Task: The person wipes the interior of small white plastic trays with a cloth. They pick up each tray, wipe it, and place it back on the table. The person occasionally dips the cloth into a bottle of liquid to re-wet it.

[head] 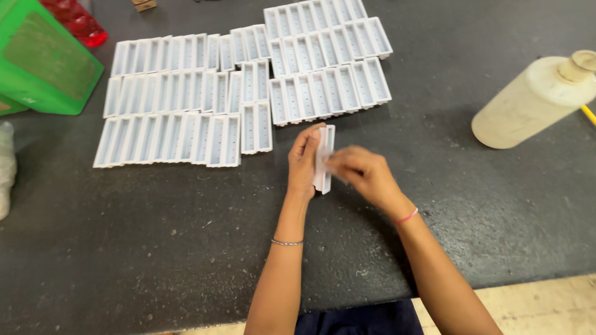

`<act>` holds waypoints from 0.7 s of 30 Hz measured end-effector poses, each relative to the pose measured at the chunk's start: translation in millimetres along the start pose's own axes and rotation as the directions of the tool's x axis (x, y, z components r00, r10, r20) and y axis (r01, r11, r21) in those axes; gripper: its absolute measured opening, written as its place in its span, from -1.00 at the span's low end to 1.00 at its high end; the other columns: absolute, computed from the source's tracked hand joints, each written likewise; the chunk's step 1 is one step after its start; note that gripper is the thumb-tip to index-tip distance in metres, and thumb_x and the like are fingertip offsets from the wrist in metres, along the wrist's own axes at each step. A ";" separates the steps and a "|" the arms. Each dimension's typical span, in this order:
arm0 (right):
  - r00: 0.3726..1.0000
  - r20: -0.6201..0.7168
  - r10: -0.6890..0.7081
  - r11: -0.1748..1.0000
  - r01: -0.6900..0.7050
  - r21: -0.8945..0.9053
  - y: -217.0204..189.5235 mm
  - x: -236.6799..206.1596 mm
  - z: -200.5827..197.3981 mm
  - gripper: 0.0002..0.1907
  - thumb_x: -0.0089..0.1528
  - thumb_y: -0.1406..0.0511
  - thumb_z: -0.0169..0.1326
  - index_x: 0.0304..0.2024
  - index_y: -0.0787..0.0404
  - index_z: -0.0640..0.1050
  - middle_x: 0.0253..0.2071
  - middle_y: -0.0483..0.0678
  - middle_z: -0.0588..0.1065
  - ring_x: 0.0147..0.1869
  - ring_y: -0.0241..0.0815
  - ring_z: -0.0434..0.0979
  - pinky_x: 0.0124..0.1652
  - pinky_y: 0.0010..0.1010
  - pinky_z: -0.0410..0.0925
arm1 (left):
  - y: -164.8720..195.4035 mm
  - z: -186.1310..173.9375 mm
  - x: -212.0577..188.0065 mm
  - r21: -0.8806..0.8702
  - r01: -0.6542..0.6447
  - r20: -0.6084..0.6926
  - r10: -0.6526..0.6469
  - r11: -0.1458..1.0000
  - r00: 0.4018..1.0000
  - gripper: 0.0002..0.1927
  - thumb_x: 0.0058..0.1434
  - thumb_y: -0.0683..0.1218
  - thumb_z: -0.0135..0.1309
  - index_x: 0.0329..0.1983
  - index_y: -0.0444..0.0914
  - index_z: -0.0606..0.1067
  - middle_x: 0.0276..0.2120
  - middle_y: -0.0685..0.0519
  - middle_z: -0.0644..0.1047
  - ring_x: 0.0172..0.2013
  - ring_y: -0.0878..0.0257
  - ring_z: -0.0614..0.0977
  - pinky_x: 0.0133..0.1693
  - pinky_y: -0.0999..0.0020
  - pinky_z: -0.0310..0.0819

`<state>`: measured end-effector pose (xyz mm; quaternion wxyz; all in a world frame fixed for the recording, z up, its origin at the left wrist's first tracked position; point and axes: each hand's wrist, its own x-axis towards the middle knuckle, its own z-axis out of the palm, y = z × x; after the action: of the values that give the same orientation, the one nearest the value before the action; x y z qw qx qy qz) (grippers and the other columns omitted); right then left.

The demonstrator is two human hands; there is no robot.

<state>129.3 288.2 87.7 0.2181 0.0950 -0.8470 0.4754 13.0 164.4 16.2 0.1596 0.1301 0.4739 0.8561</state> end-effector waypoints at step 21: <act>0.944 -0.320 0.075 0.988 -0.115 -0.108 -6.1 3.1 -10.6 -0.75 0.28 0.45 0.18 0.02 0.22 0.63 -0.07 -0.03 0.57 -0.10 -0.21 0.61 -0.14 -0.44 0.45 | -3.6 6.2 -3.6 -0.056 0.217 0.016 -0.216 0.975 0.976 -0.56 0.41 0.15 0.01 0.09 -0.26 0.57 -0.30 0.17 0.60 -0.35 0.46 0.54 -0.32 0.55 0.44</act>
<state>131.8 294.1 98.5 0.3328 -0.0369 -0.8329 0.4406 19.2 169.5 16.1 0.2579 0.0771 0.4599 0.8462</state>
